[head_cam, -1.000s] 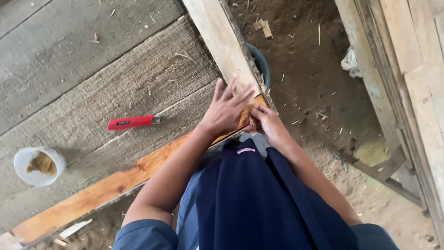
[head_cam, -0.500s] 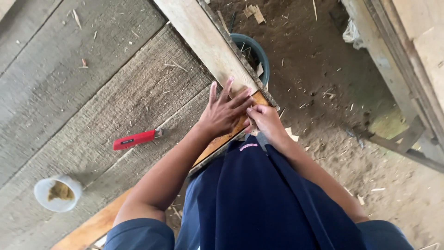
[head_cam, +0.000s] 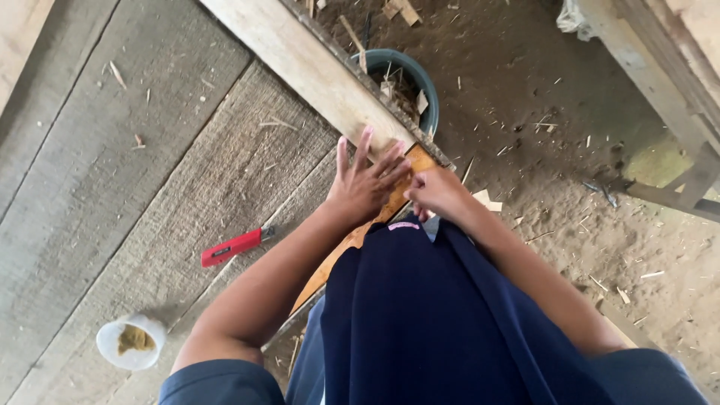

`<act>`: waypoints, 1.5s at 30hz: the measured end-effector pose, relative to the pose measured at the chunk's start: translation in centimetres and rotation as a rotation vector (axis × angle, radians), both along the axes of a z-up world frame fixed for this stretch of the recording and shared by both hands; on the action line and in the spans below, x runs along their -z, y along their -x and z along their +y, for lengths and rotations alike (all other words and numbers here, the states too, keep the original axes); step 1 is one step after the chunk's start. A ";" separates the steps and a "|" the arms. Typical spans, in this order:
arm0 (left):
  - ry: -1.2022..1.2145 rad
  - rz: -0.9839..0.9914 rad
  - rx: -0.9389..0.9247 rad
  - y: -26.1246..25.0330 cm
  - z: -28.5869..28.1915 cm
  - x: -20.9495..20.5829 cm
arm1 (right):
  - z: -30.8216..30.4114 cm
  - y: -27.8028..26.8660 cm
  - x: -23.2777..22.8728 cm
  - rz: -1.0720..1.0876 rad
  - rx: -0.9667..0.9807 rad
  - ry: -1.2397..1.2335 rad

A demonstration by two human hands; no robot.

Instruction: The person applies a paste-like substance to small wooden strips and attaches them to the edges of a wooden frame. They also handle a circular wooden object and a utility knife while working on the frame.

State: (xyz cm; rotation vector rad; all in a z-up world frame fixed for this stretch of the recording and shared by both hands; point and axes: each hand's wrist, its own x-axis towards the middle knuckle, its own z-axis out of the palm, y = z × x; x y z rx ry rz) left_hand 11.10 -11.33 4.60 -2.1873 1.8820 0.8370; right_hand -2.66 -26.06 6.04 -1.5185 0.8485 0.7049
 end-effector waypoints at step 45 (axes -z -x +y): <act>0.981 1.004 -1.025 7.9 -29.6 -6.1 | -27.4 0.9 -9.9 -0.854 0.473 0.129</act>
